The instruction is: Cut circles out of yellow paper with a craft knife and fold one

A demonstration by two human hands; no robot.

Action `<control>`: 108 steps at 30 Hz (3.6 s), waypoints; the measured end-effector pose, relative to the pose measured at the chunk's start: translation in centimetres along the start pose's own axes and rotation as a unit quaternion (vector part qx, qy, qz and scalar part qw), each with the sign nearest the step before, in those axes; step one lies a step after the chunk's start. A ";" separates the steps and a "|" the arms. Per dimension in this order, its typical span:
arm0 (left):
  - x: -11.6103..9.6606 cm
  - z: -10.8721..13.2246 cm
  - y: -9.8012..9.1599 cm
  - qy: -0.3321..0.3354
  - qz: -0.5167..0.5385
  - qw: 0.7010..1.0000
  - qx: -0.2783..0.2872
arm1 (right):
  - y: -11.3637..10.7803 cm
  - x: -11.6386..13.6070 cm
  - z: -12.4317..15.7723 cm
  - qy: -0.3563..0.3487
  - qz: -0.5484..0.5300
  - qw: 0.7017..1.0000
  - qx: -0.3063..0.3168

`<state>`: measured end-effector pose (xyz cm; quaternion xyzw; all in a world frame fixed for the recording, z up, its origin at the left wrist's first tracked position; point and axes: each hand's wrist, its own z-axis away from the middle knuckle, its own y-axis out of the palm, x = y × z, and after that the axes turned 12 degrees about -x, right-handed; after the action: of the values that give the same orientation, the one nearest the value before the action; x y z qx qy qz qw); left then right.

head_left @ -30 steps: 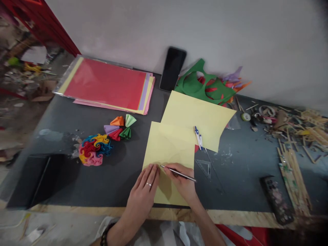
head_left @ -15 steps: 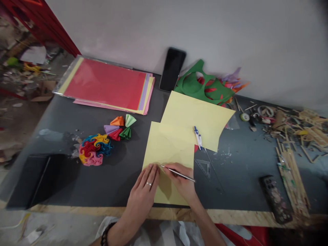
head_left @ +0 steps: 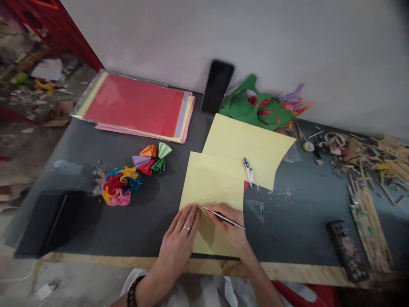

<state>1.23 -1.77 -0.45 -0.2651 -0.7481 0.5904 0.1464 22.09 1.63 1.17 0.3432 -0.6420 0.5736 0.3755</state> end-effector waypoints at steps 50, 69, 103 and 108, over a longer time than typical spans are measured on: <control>-0.7 -0.6 -0.7 0.017 -0.016 1.000 0.020 | 0.7 0.4 5.9 0.001 0.115 0.983 -0.145; -0.8 -0.5 -0.8 0.014 0.003 0.999 0.030 | 1.6 1.4 6.8 -0.025 0.148 0.964 -0.219; -1.4 -0.4 -1.1 0.014 0.003 0.999 0.040 | 3.0 1.5 7.6 -0.015 0.190 0.958 -0.215; -1.1 -0.3 -1.0 0.012 0.021 0.999 0.036 | 3.0 1.4 8.1 -0.017 0.212 0.956 -0.201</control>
<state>2.04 -2.27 0.74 -0.2824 -0.7186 0.6169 0.1525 18.09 -6.08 0.49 0.1263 -0.8086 0.4929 0.2953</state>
